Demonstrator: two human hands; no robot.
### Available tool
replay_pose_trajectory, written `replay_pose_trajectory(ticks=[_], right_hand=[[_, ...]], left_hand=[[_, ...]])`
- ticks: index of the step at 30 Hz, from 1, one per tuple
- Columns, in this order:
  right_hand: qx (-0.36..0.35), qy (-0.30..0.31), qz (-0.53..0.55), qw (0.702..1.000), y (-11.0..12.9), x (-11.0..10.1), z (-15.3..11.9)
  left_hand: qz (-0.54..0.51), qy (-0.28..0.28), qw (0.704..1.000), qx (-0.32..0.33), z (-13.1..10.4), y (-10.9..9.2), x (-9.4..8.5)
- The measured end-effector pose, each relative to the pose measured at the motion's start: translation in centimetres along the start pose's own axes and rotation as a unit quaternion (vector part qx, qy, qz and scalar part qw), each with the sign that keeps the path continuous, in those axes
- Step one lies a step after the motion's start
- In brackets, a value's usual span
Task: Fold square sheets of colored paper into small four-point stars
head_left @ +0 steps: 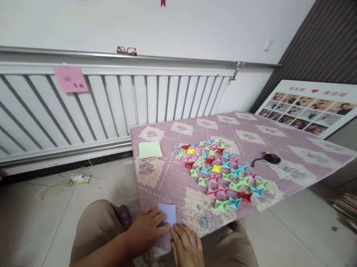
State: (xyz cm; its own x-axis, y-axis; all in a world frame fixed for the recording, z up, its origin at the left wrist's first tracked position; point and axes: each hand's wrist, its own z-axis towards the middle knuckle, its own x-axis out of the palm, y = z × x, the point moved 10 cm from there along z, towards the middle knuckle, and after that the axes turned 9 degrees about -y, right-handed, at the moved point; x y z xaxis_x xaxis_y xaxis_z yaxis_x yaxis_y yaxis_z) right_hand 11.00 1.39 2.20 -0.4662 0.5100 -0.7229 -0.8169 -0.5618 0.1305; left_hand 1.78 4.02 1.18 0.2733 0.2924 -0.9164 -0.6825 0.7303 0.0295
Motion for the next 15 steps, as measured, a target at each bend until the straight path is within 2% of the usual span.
replay_pose_trajectory(ticks=[5,11,15], right_hand=[[0.002,0.029,-0.011,1.0,-0.1,0.4,0.4],[-0.025,0.036,-0.025,0.999,-0.1,0.6,0.0],[-0.023,0.034,-0.029,0.999,-1.3,0.2,-0.3]], left_hand=[[-0.022,-0.013,0.999,0.021,-1.6,0.5,0.2],[-0.027,0.002,1.0,-0.004,-3.7,1.8,0.4],[-0.022,-0.009,1.0,-0.019,-4.0,1.8,-0.1]])
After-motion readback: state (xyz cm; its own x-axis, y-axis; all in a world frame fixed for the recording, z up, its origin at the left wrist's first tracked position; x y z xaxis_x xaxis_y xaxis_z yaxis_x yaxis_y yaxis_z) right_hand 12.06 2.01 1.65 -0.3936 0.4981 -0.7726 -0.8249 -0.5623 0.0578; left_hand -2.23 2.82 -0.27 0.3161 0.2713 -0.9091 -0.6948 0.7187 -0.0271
